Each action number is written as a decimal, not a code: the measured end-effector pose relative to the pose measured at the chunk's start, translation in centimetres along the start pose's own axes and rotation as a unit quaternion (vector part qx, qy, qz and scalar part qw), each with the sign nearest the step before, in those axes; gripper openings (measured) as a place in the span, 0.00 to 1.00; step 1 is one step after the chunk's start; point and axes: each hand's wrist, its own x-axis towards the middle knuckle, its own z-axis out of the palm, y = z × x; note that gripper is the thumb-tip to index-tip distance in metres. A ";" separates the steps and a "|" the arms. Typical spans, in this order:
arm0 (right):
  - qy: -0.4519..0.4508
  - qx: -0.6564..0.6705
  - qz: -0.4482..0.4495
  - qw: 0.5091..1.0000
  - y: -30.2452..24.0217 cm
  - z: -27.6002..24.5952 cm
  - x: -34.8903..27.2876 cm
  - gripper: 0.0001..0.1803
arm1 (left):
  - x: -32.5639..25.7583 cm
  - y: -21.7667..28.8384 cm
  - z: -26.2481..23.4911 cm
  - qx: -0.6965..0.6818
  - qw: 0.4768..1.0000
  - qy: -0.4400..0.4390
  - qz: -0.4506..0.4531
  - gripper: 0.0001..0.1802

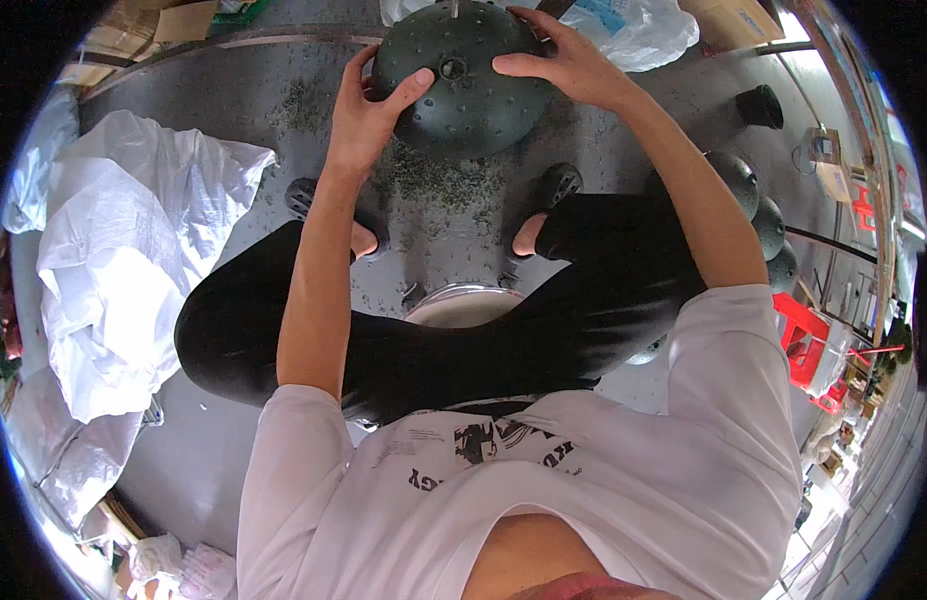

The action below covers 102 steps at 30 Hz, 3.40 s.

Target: Cleaning and trimming holes on green molded plastic shell components in a factory setting.

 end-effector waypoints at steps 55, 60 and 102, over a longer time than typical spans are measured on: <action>0.006 0.033 -0.022 0.999 -0.2 0.4 -0.1 0.60 | -0.1 0.0 -0.2 -0.018 0.999 0.017 0.031 0.60; 0.016 0.040 0.001 0.999 -0.7 0.2 -0.4 0.58 | -0.6 1.0 0.0 0.018 1.000 0.018 -0.003 0.55; 0.106 -0.250 -0.127 0.954 3.6 1.6 0.0 0.56 | 0.6 -1.4 0.8 -0.052 0.991 0.009 -0.121 0.66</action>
